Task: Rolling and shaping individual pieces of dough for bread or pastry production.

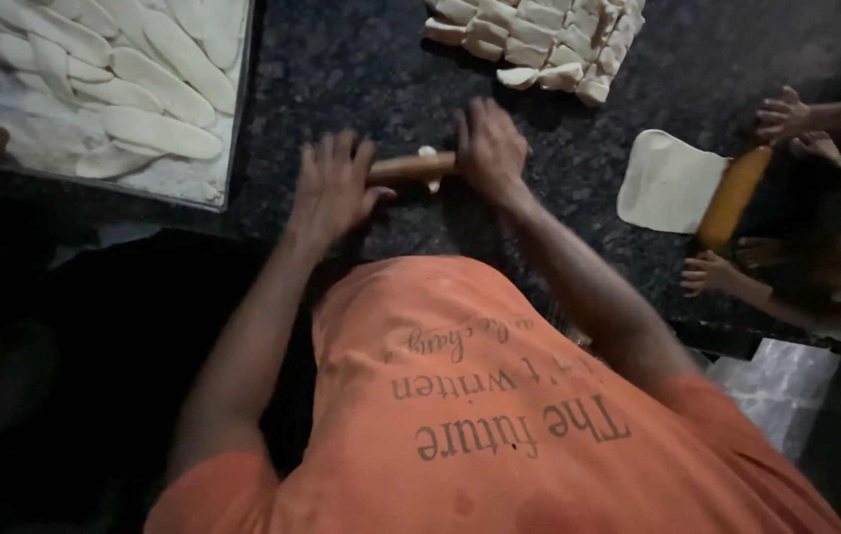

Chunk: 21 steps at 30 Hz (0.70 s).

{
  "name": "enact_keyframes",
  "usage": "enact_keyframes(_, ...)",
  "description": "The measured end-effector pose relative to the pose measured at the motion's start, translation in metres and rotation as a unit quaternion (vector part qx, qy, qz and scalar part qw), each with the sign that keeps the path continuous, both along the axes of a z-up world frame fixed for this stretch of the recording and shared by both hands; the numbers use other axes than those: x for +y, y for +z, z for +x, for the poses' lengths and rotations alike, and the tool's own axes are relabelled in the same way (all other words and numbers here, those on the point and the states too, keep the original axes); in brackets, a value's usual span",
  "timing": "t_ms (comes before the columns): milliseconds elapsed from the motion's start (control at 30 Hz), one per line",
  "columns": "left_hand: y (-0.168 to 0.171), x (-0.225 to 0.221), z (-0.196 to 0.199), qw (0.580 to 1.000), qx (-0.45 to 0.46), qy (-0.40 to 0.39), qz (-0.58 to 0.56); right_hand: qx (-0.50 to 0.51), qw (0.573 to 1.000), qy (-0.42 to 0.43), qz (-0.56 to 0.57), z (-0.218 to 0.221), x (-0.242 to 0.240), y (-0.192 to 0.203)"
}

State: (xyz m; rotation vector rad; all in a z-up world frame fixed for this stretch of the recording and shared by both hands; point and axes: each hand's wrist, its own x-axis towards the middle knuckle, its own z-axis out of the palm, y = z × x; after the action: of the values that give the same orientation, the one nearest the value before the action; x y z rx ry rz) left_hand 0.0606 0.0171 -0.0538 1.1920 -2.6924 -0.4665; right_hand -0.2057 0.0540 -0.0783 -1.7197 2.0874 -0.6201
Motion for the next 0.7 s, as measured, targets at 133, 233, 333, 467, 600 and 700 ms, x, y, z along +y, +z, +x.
enact_keyframes(133,-0.011,-0.04,-0.005,0.995,0.005,-0.013,-0.096,0.078,0.988,0.0,-0.132,-0.012,-0.046,-0.028)
enact_keyframes(233,-0.009,-0.02,-0.011,0.998,-0.033,-0.04,-0.022,0.041,0.992,0.022,-0.119,-0.011,-0.023,-0.011)
enact_keyframes(333,0.006,0.023,-0.005,0.993,-0.012,-0.025,0.112,0.029,0.996,0.03,-0.08,-0.011,0.042,-0.029)
enact_keyframes(467,-0.008,0.061,0.003,0.948,0.102,0.021,0.299,0.041,0.998,0.013,0.052,0.014,0.079,0.016)
enact_keyframes(600,-0.043,0.044,-0.017,0.95,0.17,0.035,0.259,-0.075,0.997,0.021,0.009,0.032,0.03,0.047)
enact_keyframes(700,-0.028,0.025,-0.043,0.934,0.279,0.14,0.174,0.024,0.991,0.085,-0.097,0.04,0.004,0.032)
